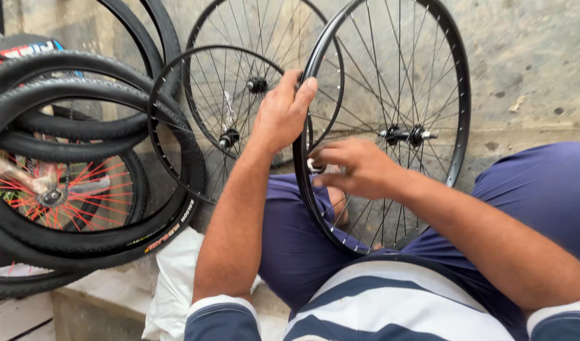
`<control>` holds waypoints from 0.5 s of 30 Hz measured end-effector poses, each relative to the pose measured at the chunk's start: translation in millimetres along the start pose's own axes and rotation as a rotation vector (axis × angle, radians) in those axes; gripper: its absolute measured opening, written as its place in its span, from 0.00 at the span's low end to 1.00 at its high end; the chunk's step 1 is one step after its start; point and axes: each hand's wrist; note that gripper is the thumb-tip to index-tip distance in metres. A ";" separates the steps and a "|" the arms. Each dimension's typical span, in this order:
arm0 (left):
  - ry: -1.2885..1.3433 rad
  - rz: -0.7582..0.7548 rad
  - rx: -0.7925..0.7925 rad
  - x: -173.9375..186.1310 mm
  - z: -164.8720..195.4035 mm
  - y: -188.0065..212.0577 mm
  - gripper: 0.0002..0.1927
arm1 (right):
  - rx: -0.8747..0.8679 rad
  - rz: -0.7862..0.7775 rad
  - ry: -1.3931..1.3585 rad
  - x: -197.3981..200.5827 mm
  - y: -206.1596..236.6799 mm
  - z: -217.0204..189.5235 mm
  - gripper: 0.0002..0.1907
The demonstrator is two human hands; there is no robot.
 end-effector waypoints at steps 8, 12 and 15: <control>0.029 -0.029 0.002 2.4 5.4 1.9 0.24 | -0.518 -0.617 -0.734 28.4 -54.9 11.8 0.28; 0.065 -0.047 0.046 1.7 0.1 -2.0 0.23 | -0.287 -0.314 0.009 10.4 -36.0 -7.7 0.25; 0.152 0.090 -0.097 -2.1 1.2 -16.1 0.23 | 0.172 0.094 0.333 -12.3 -5.4 -18.8 0.21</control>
Point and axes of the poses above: each hand's wrist, its own y-axis away from the middle knuckle, its own x-axis out of the back of the hand, z = x × y, and after that the axes turned 14 degrees about -y, right-handed
